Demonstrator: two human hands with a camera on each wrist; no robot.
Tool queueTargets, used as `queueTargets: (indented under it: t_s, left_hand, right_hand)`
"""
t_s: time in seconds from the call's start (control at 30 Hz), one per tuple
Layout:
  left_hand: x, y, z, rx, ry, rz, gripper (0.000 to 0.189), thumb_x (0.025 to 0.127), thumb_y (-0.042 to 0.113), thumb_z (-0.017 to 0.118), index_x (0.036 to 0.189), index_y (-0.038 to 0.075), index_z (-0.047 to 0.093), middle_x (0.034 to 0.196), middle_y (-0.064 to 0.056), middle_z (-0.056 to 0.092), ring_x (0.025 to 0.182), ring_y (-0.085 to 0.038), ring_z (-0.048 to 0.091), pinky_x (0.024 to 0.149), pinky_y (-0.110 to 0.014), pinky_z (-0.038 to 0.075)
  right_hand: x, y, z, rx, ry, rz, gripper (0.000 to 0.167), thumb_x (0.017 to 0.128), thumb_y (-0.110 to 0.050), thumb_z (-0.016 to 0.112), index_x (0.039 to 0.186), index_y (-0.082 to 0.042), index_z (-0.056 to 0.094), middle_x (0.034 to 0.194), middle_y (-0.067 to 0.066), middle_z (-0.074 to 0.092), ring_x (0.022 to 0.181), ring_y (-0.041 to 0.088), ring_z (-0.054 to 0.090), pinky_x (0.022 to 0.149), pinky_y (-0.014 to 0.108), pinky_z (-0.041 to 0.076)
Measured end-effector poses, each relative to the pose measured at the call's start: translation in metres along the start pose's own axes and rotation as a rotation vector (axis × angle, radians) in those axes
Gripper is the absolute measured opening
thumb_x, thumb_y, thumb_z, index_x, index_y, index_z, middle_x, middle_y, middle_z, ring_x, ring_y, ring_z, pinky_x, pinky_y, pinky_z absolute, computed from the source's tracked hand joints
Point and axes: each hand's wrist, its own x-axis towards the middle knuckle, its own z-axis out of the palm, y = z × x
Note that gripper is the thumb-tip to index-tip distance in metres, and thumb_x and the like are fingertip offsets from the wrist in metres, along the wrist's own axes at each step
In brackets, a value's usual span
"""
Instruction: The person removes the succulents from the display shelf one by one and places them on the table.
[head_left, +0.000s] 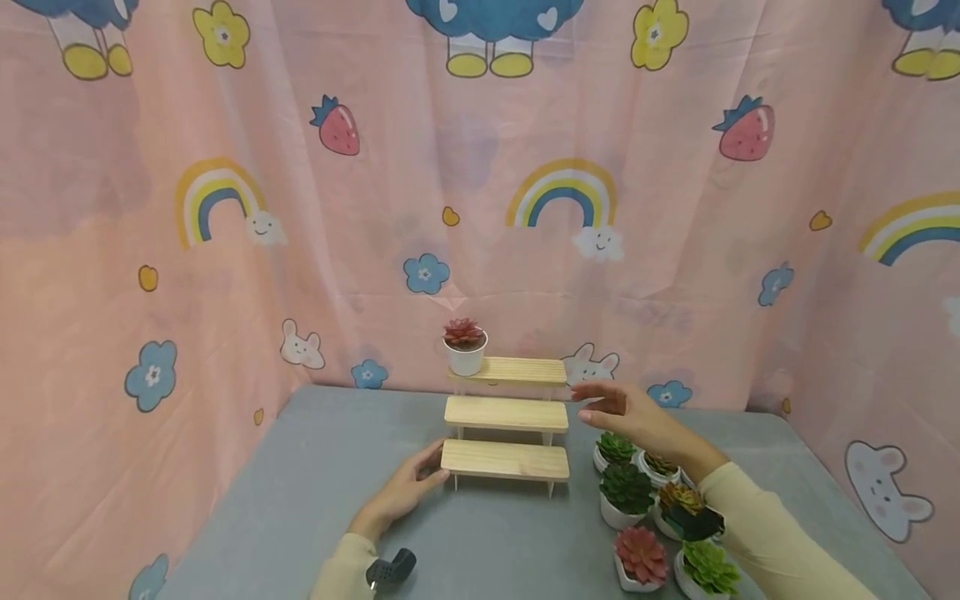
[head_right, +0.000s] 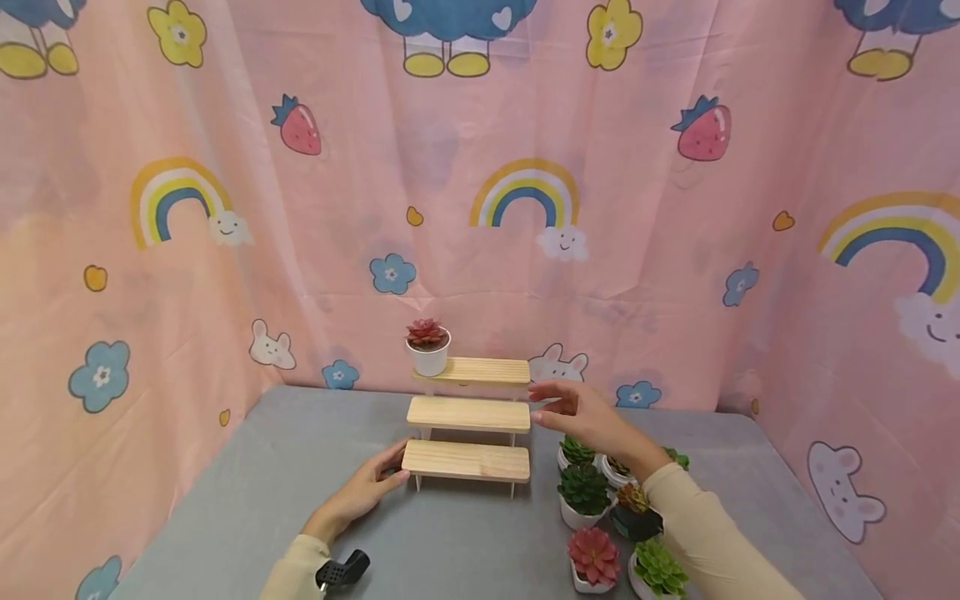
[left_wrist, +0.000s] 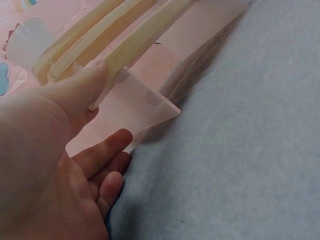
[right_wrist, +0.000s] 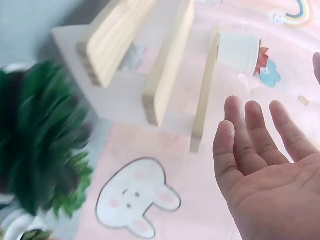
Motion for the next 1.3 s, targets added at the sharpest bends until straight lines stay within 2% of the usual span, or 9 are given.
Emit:
queueTargets:
  t_s: [0.17, 0.4, 0.63, 0.83, 1.0, 1.13, 1.3]
  left_hand:
    - [0.0, 0.001, -0.001, -0.018, 0.002, -0.011, 0.067, 0.099, 0.039, 0.063, 0.157, 0.018, 0.037, 0.152, -0.014, 0.052, 0.141, -0.035, 0.046, 0.115, -0.063, 0.032]
    - [0.001, 0.002, -0.001, -0.005, -0.003, 0.006, 0.069, 0.099, 0.041, 0.062, 0.158, 0.015, 0.037, 0.15, -0.016, 0.053, 0.139, -0.036, 0.046, 0.114, -0.063, 0.033]
    - [0.001, 0.001, 0.0, 0.004, -0.008, 0.016, 0.069, 0.1, 0.04, 0.061, 0.158, 0.013, 0.035, 0.15, -0.016, 0.053, 0.138, -0.036, 0.047, 0.114, -0.063, 0.033]
    - [0.0, 0.003, 0.0, 0.014, -0.005, 0.023, 0.068, 0.101, 0.04, 0.06, 0.158, 0.013, 0.036, 0.151, -0.017, 0.051, 0.139, -0.038, 0.046, 0.112, -0.066, 0.033]
    - [0.0, 0.0, 0.0, 0.02, -0.008, 0.018, 0.067, 0.1, 0.04, 0.061, 0.157, 0.013, 0.037, 0.15, -0.016, 0.053, 0.138, -0.036, 0.048, 0.112, -0.063, 0.035]
    - [0.001, 0.0, 0.002, 0.017, -0.011, 0.024, 0.066, 0.101, 0.039, 0.06, 0.157, 0.013, 0.037, 0.149, -0.016, 0.054, 0.137, -0.036, 0.049, 0.112, -0.061, 0.036]
    - [0.0, 0.002, 0.002, 0.005, 0.003, 0.029, 0.066, 0.101, 0.037, 0.062, 0.157, 0.012, 0.038, 0.148, -0.016, 0.054, 0.136, -0.035, 0.05, 0.112, -0.061, 0.037]
  right_hand:
    - [0.026, -0.004, 0.013, 0.034, 0.002, 0.001, 0.05, 0.103, -0.024, 0.06, 0.147, -0.003, 0.048, 0.144, 0.026, 0.053, 0.131, 0.045, 0.054, 0.103, 0.053, 0.051]
    - [0.055, -0.009, 0.029, 0.093, 0.009, 0.013, 0.052, 0.103, -0.026, 0.058, 0.148, -0.001, 0.047, 0.147, 0.027, 0.051, 0.133, 0.043, 0.053, 0.106, 0.055, 0.047]
    - [0.077, -0.008, 0.038, 0.084, 0.093, 0.05, 0.052, 0.103, -0.029, 0.06, 0.147, -0.004, 0.049, 0.146, 0.023, 0.054, 0.128, 0.038, 0.058, 0.103, 0.048, 0.051]
    - [0.093, -0.012, 0.051, 0.175, 0.175, 0.056, 0.051, 0.101, -0.027, 0.062, 0.145, -0.004, 0.05, 0.148, 0.025, 0.051, 0.135, 0.042, 0.052, 0.113, 0.057, 0.041]
    - [0.109, -0.015, 0.068, 0.247, 0.221, 0.069, 0.053, 0.101, -0.019, 0.061, 0.149, -0.002, 0.044, 0.153, 0.026, 0.045, 0.138, 0.044, 0.048, 0.114, 0.057, 0.04]
    - [0.123, -0.02, 0.076, 0.275, 0.25, 0.087, 0.061, 0.099, -0.019, 0.064, 0.153, -0.006, 0.039, 0.157, 0.024, 0.04, 0.142, 0.043, 0.044, 0.114, 0.057, 0.041]
    - [0.14, -0.027, 0.081, 0.308, 0.246, 0.107, 0.072, 0.097, -0.021, 0.067, 0.158, -0.007, 0.03, 0.16, 0.024, 0.036, 0.146, 0.043, 0.039, 0.113, 0.058, 0.041]
